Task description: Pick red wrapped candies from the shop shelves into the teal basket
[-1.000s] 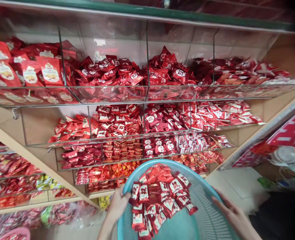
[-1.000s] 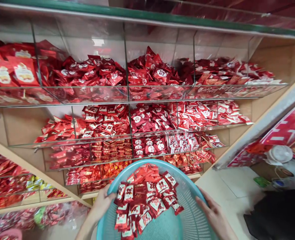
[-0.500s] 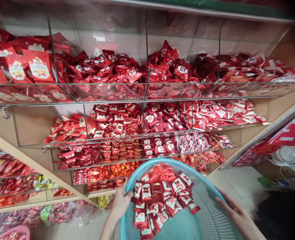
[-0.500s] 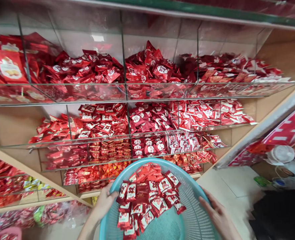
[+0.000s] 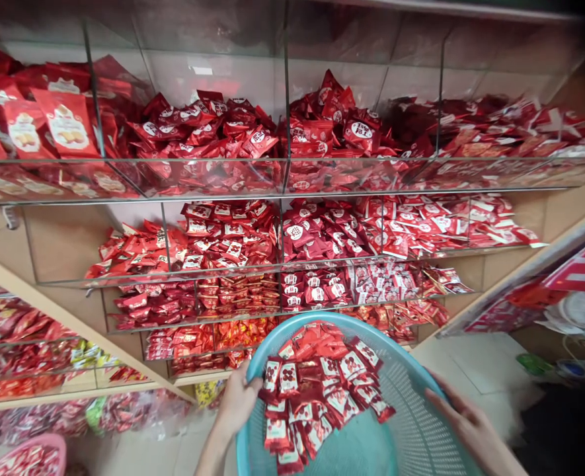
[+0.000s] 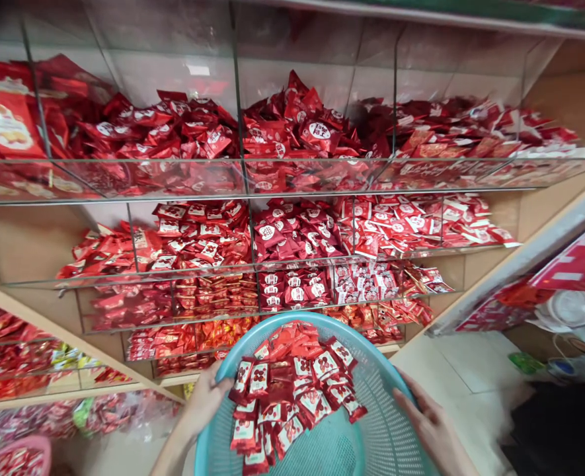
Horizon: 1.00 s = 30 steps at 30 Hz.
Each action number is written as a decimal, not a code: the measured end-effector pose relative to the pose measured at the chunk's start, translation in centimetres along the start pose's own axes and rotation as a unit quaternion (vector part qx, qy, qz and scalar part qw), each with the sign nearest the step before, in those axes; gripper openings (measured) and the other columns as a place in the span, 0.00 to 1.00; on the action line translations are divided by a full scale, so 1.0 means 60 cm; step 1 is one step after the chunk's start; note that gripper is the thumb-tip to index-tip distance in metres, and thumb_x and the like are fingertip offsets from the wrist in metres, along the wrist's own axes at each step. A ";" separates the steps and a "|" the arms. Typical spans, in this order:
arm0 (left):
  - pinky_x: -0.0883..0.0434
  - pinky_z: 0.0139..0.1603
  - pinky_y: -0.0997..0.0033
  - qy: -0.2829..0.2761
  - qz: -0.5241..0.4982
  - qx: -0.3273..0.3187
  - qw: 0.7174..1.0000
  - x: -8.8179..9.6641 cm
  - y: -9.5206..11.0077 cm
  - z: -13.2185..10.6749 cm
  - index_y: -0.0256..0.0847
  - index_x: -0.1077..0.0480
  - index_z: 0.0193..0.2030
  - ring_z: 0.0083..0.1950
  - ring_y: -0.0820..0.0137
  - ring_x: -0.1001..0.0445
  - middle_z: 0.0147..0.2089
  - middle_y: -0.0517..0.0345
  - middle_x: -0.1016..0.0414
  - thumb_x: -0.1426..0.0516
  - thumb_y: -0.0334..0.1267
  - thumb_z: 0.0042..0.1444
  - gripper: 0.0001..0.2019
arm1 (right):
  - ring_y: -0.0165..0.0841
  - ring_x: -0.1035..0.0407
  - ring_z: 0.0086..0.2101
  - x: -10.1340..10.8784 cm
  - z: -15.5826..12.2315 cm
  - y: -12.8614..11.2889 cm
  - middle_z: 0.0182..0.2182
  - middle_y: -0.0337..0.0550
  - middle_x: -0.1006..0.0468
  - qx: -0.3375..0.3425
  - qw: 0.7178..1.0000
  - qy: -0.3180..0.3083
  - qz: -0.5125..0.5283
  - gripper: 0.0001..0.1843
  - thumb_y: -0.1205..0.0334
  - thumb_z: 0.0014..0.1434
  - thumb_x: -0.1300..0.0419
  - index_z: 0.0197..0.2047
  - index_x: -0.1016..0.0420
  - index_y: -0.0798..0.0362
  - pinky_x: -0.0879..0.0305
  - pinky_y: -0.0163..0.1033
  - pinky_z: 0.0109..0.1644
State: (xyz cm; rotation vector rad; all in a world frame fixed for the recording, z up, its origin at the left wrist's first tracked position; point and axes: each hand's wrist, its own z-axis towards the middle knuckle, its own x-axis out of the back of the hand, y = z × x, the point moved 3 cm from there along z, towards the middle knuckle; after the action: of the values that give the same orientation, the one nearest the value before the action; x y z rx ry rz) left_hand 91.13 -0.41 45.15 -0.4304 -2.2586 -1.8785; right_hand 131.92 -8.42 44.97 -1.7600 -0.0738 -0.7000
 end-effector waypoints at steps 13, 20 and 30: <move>0.36 0.37 0.70 -0.011 0.003 0.007 1.000 -0.013 -0.003 0.009 0.36 0.29 0.38 0.33 0.65 0.30 0.29 0.59 0.26 0.49 0.33 0.42 0.14 | 0.43 0.42 0.55 0.005 -0.001 0.003 0.53 0.41 0.32 -0.013 0.999 -0.023 0.027 0.34 0.43 0.46 0.42 0.53 0.32 0.52 0.44 0.39 0.58; 0.35 0.40 0.68 0.004 -0.001 0.002 1.000 -0.008 0.003 0.014 0.37 0.27 0.38 0.33 0.64 0.30 0.27 0.60 0.26 0.48 0.33 0.41 0.16 | 0.46 0.39 0.52 0.006 0.006 0.000 0.49 0.41 0.28 -0.026 0.999 -0.009 0.037 0.32 0.43 0.42 0.41 0.48 0.28 0.51 0.42 0.42 0.57; 0.35 0.42 0.69 -0.018 -0.008 -0.002 1.000 0.002 0.012 0.008 0.36 0.30 0.44 0.36 0.64 0.29 0.31 0.59 0.25 0.48 0.33 0.44 0.18 | 0.44 0.42 0.54 0.002 -0.020 -0.001 0.53 0.42 0.32 -0.043 0.999 -0.002 0.030 0.37 0.39 0.42 0.43 0.52 0.32 0.52 0.49 0.41 0.60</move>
State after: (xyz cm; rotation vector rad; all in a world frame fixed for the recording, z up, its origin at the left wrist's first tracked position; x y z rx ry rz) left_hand 91.26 0.19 45.77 -0.4515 -2.2866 -1.8987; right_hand 131.53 -9.51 45.23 -1.8380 0.0056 -0.6646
